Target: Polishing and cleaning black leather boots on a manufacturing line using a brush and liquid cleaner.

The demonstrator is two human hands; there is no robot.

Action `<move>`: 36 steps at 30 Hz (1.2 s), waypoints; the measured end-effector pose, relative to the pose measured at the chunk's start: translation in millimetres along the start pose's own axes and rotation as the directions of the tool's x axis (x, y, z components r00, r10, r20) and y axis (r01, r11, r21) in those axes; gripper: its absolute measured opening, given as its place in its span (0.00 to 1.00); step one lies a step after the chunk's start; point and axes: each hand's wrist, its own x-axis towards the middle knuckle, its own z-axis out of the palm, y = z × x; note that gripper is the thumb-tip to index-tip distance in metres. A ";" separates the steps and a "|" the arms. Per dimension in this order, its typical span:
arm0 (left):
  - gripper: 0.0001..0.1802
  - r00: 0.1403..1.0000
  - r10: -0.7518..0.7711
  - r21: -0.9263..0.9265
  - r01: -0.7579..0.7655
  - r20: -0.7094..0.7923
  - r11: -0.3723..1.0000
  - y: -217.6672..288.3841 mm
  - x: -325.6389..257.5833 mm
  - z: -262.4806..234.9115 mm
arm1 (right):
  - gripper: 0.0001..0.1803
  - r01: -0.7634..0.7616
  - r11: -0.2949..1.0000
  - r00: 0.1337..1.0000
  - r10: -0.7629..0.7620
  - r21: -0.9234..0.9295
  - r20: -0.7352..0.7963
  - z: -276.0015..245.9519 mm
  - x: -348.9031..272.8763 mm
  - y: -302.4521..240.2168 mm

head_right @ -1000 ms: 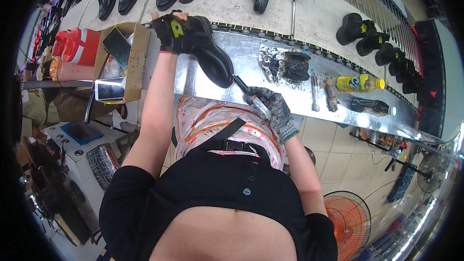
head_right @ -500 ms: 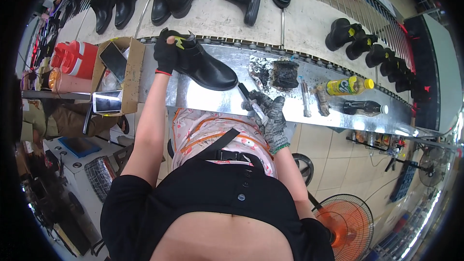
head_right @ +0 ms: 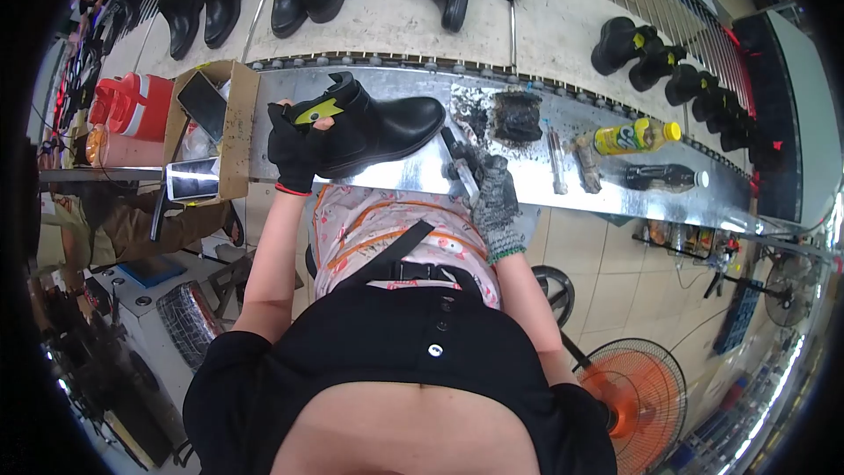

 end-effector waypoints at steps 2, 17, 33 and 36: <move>0.42 0.999 -0.033 0.020 0.032 0.037 0.999 12.4 -10.6 -8.6 | 0.22 0.041 0.991 0.999 -0.040 -0.128 0.015 0.5 -1.2 1.8; 0.39 0.846 -0.169 -0.346 0.378 0.505 0.859 62.3 -70.0 -20.1 | 0.15 0.284 0.653 0.958 -0.165 -0.702 0.234 6.9 -36.4 -27.0; 0.31 0.496 -0.251 -0.367 0.828 0.831 0.424 69.6 -71.4 -14.1 | 0.19 0.368 0.405 0.922 -0.048 -0.837 0.383 -10.8 -70.5 -69.8; 0.28 0.459 -0.292 -0.351 0.867 0.839 0.354 82.7 -67.8 -14.9 | 0.28 0.354 0.488 0.919 -0.026 -0.798 0.392 -13.0 -79.8 -75.1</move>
